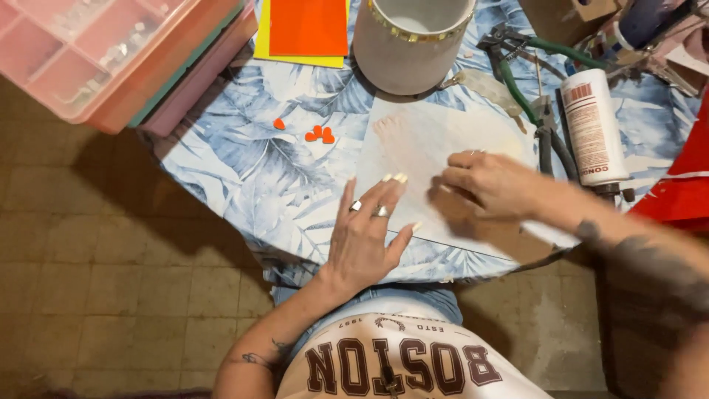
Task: The person is picking up small orange flower-shaped tiles and arranging them on a white surface for a craft project.
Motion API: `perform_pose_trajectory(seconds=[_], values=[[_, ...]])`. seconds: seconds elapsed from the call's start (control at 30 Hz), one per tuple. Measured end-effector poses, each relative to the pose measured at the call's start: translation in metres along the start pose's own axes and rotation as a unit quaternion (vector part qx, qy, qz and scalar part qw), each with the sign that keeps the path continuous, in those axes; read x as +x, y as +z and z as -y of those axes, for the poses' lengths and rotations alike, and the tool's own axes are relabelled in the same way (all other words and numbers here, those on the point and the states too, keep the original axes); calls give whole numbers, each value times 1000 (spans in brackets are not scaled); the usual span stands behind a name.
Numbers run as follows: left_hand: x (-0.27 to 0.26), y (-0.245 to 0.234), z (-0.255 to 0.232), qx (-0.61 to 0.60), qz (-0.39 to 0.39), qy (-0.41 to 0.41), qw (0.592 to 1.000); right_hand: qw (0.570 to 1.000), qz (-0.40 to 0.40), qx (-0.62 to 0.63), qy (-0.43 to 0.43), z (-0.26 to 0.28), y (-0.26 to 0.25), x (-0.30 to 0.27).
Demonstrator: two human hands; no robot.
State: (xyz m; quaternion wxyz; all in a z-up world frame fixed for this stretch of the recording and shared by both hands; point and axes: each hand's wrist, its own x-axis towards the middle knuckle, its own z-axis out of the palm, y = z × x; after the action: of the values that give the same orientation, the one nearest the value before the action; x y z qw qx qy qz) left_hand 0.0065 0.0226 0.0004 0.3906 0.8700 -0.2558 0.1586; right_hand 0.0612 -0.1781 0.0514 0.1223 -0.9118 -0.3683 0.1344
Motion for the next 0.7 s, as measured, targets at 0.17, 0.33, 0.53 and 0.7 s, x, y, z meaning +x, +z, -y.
perform_pose_trajectory(seconds=[0.17, 0.33, 0.53, 0.7], values=[[15, -1, -12, -254, -34, -68, 964, 918, -263, 296, 16, 22, 48, 2], [17, 4, -17, -343, -32, -96, 934, 864, -328, 381, 31, 42, 53, 5], [17, 6, -16, -362, -29, -115, 924, 853, -343, 392, 33, 42, 56, 2], [16, 6, -14, -370, -28, -112, 922, 848, -343, 402, 38, 47, 52, 2]])
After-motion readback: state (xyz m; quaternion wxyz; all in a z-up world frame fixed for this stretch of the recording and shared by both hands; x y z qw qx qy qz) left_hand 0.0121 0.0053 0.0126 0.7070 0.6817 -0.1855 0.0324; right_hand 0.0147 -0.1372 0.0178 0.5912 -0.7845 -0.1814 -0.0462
